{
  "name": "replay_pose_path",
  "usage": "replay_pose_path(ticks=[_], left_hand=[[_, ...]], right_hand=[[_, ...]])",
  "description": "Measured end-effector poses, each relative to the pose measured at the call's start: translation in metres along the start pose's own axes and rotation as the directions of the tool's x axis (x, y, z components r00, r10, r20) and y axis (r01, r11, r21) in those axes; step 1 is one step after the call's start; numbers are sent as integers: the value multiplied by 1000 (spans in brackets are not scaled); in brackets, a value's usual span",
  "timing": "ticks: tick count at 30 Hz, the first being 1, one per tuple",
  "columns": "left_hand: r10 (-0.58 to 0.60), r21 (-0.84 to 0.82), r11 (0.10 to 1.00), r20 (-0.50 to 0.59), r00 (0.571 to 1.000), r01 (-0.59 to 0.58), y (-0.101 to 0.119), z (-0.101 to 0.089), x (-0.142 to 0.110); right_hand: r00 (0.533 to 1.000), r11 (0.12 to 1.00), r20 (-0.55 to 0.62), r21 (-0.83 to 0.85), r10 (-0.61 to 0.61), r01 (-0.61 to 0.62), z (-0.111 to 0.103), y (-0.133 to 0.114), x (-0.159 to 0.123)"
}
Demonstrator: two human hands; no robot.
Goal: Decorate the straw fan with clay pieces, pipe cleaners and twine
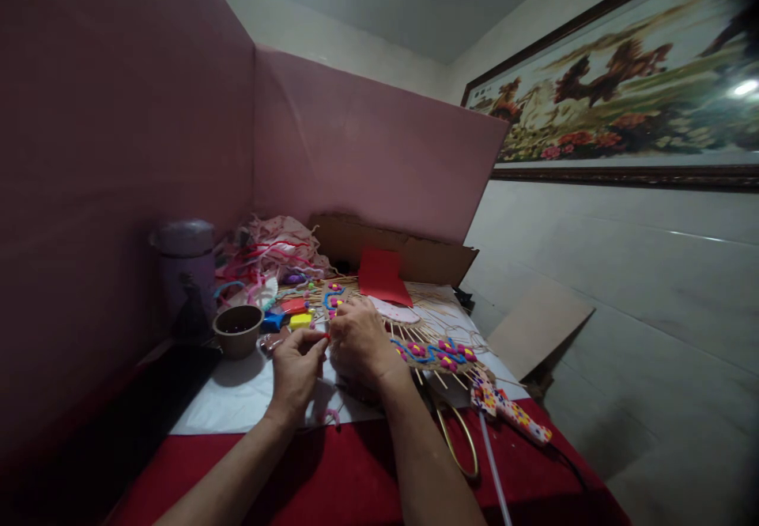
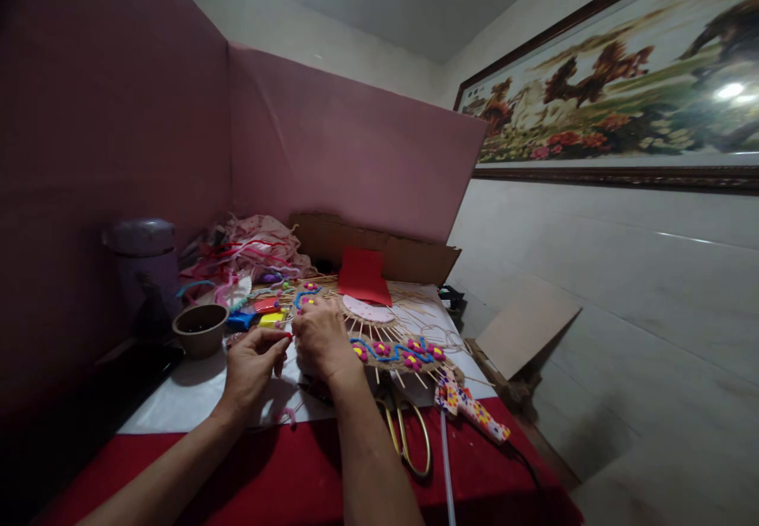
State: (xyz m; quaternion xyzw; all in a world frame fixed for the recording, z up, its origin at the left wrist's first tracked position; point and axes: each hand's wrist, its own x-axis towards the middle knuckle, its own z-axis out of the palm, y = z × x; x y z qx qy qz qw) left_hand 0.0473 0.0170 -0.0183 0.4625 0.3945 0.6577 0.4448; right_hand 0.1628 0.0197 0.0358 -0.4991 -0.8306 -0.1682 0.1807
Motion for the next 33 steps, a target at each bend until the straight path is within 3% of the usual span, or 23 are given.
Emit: replay_pose_path(ticks=[33], left_hand=[[26, 12, 1000, 1, 1000, -26, -2, -1, 1]], right_hand=[[999, 1000, 28, -8, 16, -16, -3, -2, 0]])
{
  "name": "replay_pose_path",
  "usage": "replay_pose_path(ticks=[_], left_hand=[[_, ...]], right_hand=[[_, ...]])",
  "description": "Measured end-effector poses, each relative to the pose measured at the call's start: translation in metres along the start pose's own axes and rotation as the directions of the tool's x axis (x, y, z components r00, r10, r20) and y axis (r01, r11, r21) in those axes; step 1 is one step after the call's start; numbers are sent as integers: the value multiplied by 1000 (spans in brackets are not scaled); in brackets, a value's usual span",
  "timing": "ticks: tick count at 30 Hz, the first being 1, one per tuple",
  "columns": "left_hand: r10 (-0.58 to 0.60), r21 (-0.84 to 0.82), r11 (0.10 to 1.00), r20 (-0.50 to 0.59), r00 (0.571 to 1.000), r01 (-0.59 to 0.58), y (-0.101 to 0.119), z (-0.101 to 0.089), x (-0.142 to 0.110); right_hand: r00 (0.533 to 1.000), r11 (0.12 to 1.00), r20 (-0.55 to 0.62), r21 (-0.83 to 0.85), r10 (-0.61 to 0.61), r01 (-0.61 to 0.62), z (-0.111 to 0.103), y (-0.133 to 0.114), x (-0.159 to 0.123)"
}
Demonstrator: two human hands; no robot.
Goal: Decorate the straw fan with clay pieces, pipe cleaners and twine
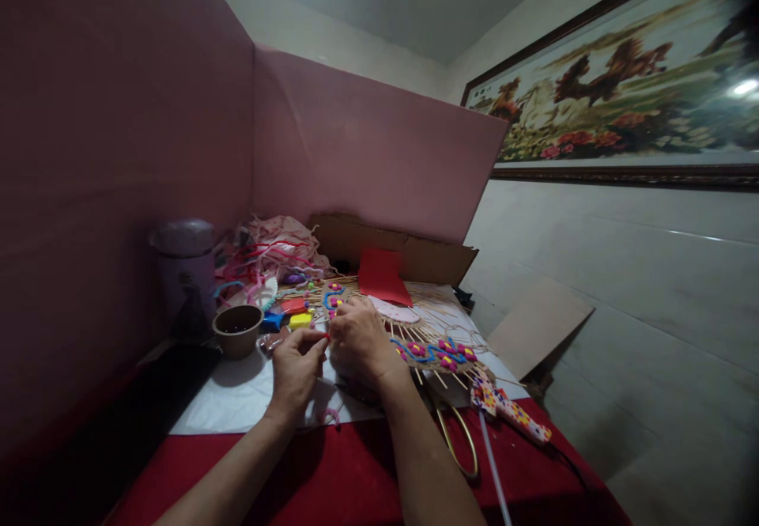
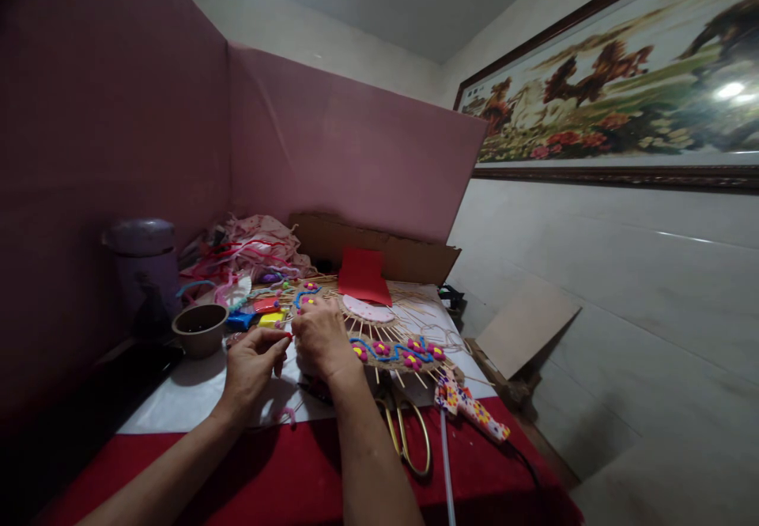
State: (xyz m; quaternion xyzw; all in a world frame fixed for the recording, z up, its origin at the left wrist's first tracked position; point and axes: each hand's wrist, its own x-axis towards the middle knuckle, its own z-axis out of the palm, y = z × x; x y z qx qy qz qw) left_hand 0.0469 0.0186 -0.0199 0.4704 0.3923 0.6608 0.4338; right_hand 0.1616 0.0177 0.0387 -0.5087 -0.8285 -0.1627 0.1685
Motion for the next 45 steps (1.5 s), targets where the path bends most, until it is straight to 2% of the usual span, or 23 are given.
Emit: replay_pose_path(ticks=[6, 12, 30, 45], left_hand=[[-7, 2, 1000, 3, 1000, 7, 1, 0, 0], [-20, -15, 1000, 2, 1000, 20, 1, 0, -1], [-10, 1, 1000, 10, 1000, 10, -2, 0, 0], [-19, -5, 1000, -6, 1000, 19, -2, 0, 1]], right_hand=[[999, 1000, -29, 11, -15, 15, 1, 1, 0], [1000, 1000, -5, 15, 7, -7, 2, 1, 0], [999, 1000, -47, 5, -25, 25, 3, 2, 0], [999, 1000, -35, -9, -27, 27, 3, 2, 1]])
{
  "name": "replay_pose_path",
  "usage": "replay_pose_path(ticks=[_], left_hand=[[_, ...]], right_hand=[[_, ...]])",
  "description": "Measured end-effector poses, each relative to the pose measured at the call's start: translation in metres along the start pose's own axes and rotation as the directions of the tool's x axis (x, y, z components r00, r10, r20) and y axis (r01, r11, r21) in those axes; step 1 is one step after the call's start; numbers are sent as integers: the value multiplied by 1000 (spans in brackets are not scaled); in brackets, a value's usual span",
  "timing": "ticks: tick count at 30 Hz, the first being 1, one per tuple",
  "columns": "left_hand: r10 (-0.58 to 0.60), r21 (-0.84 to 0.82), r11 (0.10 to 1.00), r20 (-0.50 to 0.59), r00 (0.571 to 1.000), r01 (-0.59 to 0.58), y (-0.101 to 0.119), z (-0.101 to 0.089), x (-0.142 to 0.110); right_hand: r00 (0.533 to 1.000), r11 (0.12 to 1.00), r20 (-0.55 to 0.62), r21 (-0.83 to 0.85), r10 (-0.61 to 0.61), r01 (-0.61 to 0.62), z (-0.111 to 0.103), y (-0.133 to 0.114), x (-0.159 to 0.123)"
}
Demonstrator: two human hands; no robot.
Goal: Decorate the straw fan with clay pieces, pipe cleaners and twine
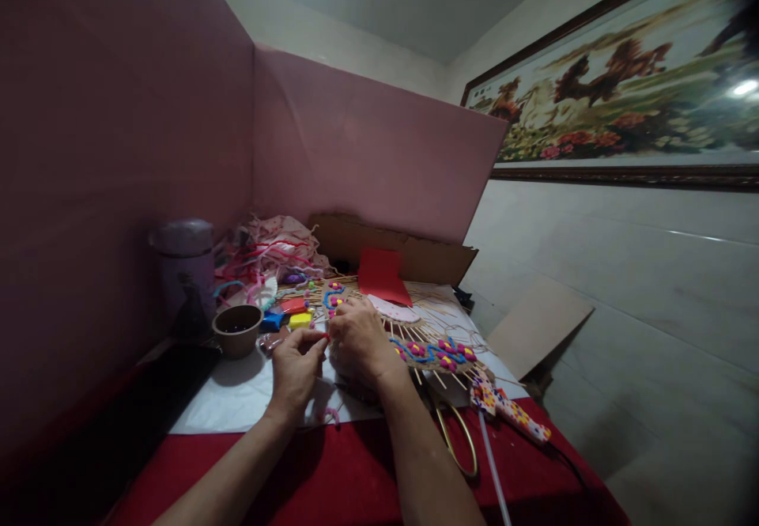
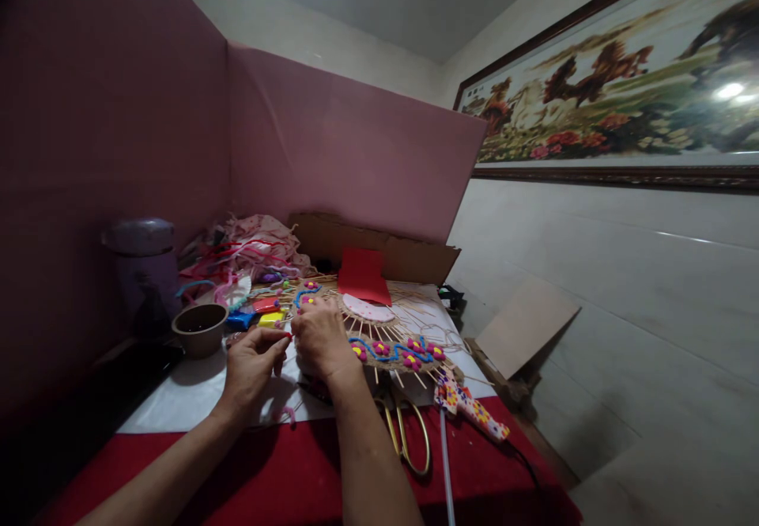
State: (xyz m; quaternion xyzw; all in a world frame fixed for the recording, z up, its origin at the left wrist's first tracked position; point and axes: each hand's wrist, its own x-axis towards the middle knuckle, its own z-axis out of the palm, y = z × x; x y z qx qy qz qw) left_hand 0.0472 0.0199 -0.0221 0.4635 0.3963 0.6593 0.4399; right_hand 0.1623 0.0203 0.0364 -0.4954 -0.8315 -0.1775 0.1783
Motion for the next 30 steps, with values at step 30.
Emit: replay_pose_path(ticks=[30], left_hand=[[-1, 10, 1000, -4, 1000, 1, 4, 1, -1]], right_hand=[[999, 1000, 53, -12, 6, -6, -6, -3, 0]])
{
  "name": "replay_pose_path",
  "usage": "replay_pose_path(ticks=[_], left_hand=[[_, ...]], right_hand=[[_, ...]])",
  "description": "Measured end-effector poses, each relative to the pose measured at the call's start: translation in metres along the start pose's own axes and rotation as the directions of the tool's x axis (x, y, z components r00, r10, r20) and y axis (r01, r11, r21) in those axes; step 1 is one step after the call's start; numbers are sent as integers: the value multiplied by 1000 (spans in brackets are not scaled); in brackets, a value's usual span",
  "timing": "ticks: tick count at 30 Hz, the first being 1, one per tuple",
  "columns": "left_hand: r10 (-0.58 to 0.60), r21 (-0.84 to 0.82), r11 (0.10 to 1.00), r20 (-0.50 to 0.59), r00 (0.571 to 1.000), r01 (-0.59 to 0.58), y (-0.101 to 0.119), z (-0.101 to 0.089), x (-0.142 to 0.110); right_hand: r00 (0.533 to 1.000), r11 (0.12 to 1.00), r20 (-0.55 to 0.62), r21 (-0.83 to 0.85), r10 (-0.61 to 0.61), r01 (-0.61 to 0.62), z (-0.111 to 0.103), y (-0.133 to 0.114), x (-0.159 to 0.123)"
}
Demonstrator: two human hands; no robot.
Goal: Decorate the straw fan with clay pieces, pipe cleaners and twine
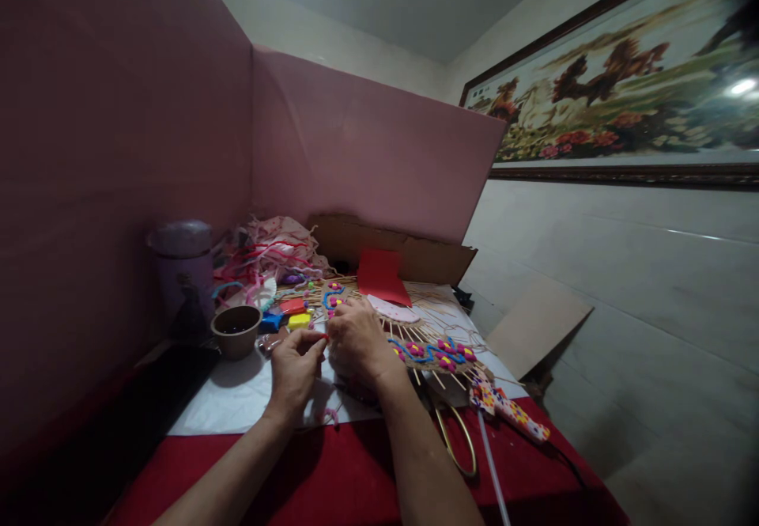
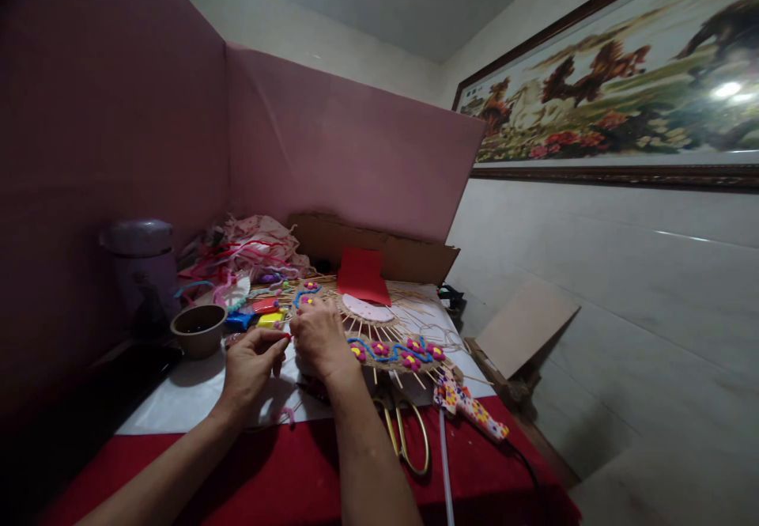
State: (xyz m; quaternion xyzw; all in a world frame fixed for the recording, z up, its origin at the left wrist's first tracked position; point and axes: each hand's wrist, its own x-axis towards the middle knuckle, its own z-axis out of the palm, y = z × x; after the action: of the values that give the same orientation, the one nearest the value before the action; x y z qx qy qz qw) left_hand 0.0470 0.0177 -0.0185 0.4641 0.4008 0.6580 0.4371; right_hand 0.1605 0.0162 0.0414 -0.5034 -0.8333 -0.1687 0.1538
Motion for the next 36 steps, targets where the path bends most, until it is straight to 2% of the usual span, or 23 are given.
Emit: replay_pose_path(ticks=[29, 33, 36], left_hand=[[8, -10, 1000, 3, 1000, -8, -3, -1, 0], [18, -22, 1000, -10, 1000, -19, -4, -3, 0], [19, -5, 1000, -6, 1000, -19, -4, -3, 0]], right_hand=[[998, 996, -40, 76, 38, -35, 4, 3, -1], [998, 988, -42, 148, 44, -37, 1, 3, -2], [996, 989, -28, 126, 87, -83, -6, 3, -4]])
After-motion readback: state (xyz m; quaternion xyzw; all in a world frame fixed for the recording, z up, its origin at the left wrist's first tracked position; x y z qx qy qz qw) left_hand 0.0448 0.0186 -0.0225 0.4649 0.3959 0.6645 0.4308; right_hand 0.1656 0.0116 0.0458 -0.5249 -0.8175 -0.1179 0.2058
